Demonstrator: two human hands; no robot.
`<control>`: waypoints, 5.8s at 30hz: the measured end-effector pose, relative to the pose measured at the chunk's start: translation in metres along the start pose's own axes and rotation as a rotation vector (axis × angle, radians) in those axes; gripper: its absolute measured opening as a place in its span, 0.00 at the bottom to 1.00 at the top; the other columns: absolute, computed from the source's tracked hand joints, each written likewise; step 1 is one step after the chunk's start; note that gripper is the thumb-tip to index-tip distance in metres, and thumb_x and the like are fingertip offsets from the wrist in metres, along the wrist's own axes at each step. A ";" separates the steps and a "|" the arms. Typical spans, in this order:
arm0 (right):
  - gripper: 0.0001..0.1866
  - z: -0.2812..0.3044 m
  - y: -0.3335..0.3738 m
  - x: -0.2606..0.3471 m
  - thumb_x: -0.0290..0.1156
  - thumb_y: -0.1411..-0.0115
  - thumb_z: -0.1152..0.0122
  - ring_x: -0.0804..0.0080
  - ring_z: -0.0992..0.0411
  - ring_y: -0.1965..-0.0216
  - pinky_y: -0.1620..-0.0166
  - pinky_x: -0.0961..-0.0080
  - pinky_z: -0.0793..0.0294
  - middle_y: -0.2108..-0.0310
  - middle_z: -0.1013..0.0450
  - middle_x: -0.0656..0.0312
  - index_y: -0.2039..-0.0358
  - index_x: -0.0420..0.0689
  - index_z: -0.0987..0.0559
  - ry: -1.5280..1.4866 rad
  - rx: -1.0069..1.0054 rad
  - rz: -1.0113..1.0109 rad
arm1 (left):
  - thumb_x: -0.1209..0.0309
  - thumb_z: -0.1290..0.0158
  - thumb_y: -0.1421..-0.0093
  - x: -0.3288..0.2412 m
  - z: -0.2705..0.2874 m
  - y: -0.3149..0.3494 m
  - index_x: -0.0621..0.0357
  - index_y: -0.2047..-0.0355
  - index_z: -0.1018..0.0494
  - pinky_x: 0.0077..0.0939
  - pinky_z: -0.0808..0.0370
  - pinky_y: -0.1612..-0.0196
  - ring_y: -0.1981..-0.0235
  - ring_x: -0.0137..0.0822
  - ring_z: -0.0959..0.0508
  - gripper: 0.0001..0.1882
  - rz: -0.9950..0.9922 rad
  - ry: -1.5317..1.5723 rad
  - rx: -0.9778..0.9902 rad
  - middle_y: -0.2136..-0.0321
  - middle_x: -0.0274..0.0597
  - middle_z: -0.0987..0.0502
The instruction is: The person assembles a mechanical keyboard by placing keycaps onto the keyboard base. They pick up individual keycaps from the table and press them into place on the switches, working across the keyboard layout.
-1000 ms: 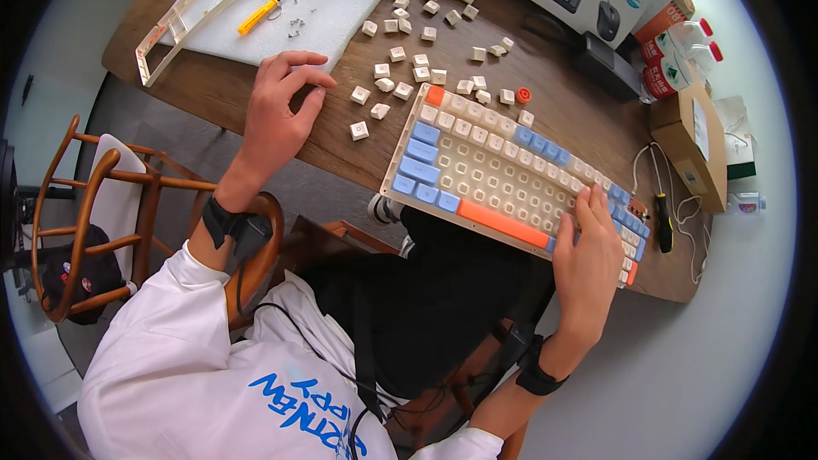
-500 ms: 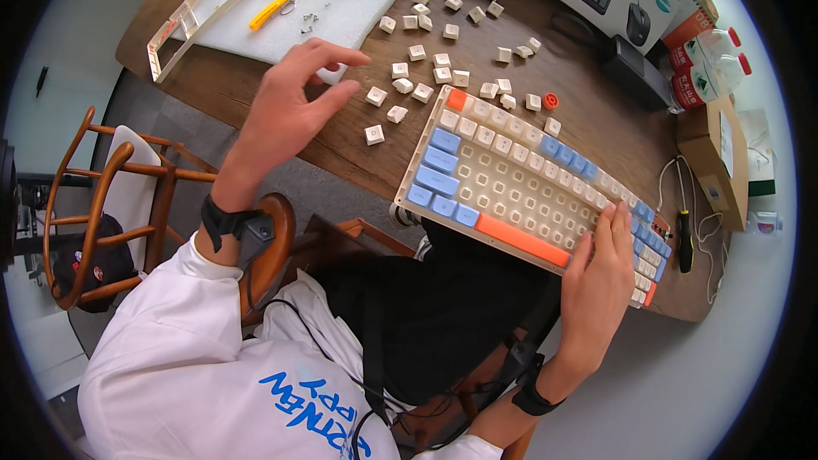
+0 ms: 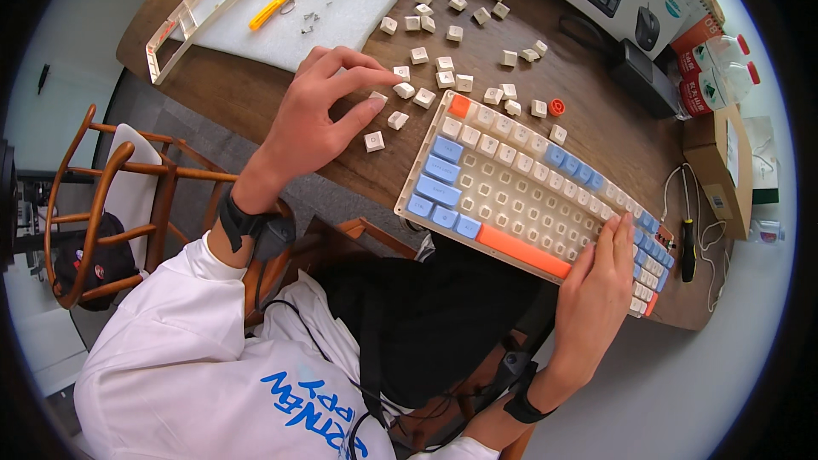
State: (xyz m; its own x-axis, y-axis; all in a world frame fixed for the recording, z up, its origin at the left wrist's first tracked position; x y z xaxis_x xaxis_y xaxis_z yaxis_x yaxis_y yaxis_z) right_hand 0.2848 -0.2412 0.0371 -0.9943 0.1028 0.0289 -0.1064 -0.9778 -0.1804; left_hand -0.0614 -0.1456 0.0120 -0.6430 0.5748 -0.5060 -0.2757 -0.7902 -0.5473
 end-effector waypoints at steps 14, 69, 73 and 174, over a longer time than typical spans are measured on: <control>0.22 0.000 0.001 0.001 0.23 0.28 0.47 0.46 0.32 0.30 0.31 0.58 0.31 0.30 0.33 0.42 0.36 0.30 0.25 -0.033 -0.024 0.001 | 0.77 0.38 0.39 -0.005 -0.003 -0.001 0.51 0.55 0.13 0.35 0.28 0.47 0.55 0.38 0.25 0.14 0.002 -0.071 0.036 0.60 0.34 0.18; 0.22 -0.002 0.008 0.005 0.22 0.27 0.49 0.44 0.33 0.31 0.30 0.57 0.33 0.30 0.34 0.37 0.35 0.27 0.27 0.000 -0.040 0.009 | 0.72 0.41 0.35 0.002 0.018 -0.051 0.53 0.45 0.19 0.37 0.24 0.47 0.54 0.47 0.22 0.18 -0.068 -0.118 0.067 0.58 0.49 0.20; 0.22 -0.002 0.006 0.007 0.22 0.28 0.47 0.43 0.33 0.31 0.30 0.57 0.32 0.30 0.34 0.37 0.36 0.27 0.27 -0.020 -0.056 -0.001 | 0.71 0.42 0.33 0.050 0.001 -0.131 0.50 0.42 0.21 0.41 0.26 0.42 0.48 0.49 0.22 0.19 -0.061 -0.243 0.217 0.54 0.48 0.21; 0.23 -0.025 0.014 -0.006 0.30 0.25 0.47 0.48 0.32 0.30 0.30 0.59 0.31 0.31 0.31 0.43 0.34 0.30 0.27 0.034 -0.245 0.080 | 0.72 0.34 0.38 -0.102 -0.047 -0.025 0.60 0.61 0.21 0.36 0.19 0.58 0.64 0.41 0.17 0.09 -0.261 -0.190 0.215 0.68 0.42 0.20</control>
State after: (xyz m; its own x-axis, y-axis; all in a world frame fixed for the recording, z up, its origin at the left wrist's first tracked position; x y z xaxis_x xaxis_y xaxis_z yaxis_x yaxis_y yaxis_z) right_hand 0.2889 -0.2507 0.0101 -0.9989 0.0375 -0.0274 -0.0229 -0.9100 -0.4140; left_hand 0.0446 -0.1740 0.0458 -0.6470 0.7287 -0.2247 -0.5779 -0.6608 -0.4790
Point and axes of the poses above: each hand's wrist, its own y-axis away from the middle knuckle, its own z-axis out of the back of the hand, x = y × z, the point moved 5 cm from there along -y, towards the middle knuckle
